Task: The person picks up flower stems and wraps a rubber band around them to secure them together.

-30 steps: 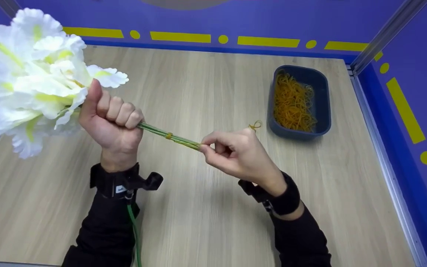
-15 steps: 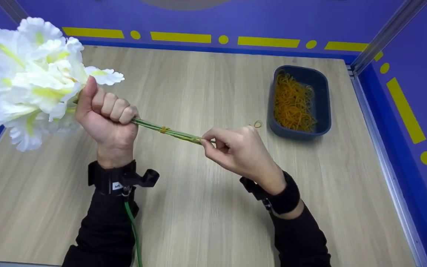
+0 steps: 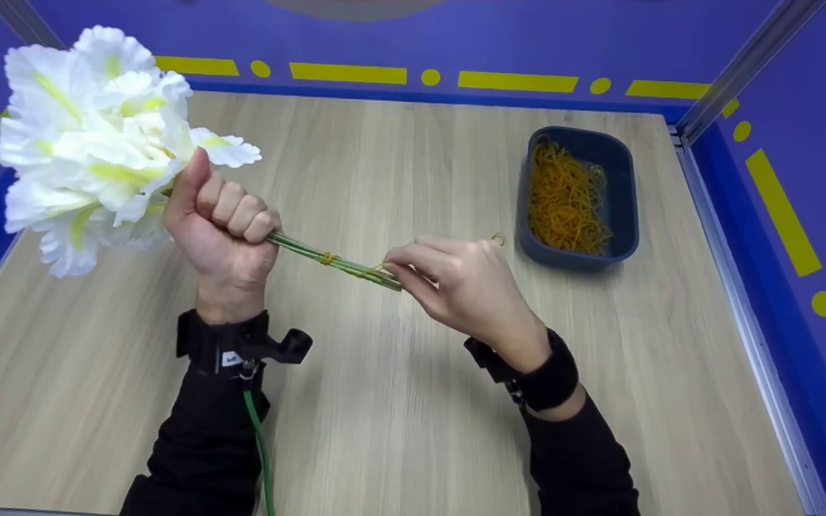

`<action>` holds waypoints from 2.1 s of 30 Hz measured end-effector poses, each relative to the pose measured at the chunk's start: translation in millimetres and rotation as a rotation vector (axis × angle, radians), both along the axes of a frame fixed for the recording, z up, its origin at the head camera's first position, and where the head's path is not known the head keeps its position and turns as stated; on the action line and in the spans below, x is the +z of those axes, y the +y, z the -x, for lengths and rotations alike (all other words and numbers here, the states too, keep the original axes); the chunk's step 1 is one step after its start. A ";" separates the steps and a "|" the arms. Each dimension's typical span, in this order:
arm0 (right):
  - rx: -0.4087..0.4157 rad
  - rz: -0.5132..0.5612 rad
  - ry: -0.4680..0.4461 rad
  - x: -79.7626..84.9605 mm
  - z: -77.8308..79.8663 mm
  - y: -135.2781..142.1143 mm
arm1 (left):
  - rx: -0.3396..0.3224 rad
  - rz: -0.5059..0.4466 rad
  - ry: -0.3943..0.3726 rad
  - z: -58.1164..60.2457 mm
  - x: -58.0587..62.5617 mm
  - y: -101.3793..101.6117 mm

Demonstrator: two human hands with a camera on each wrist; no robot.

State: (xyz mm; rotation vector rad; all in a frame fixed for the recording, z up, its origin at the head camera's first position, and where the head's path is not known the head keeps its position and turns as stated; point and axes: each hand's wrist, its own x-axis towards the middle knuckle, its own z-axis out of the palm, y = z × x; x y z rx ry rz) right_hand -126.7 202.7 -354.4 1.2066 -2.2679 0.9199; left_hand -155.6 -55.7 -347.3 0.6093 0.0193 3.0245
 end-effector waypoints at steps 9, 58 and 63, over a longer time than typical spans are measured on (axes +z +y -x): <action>0.066 0.038 0.107 -7.2 4.1 -9.4 | -0.094 0.118 -0.026 -2.2 -7.4 25.0; 0.115 -0.142 -0.476 -32.7 -6.6 -32.2 | -0.189 0.350 -0.116 4.0 -18.3 28.3; 0.119 -0.146 -0.492 -34.6 -10.7 -36.1 | -0.180 0.397 -0.056 2.4 -18.2 29.5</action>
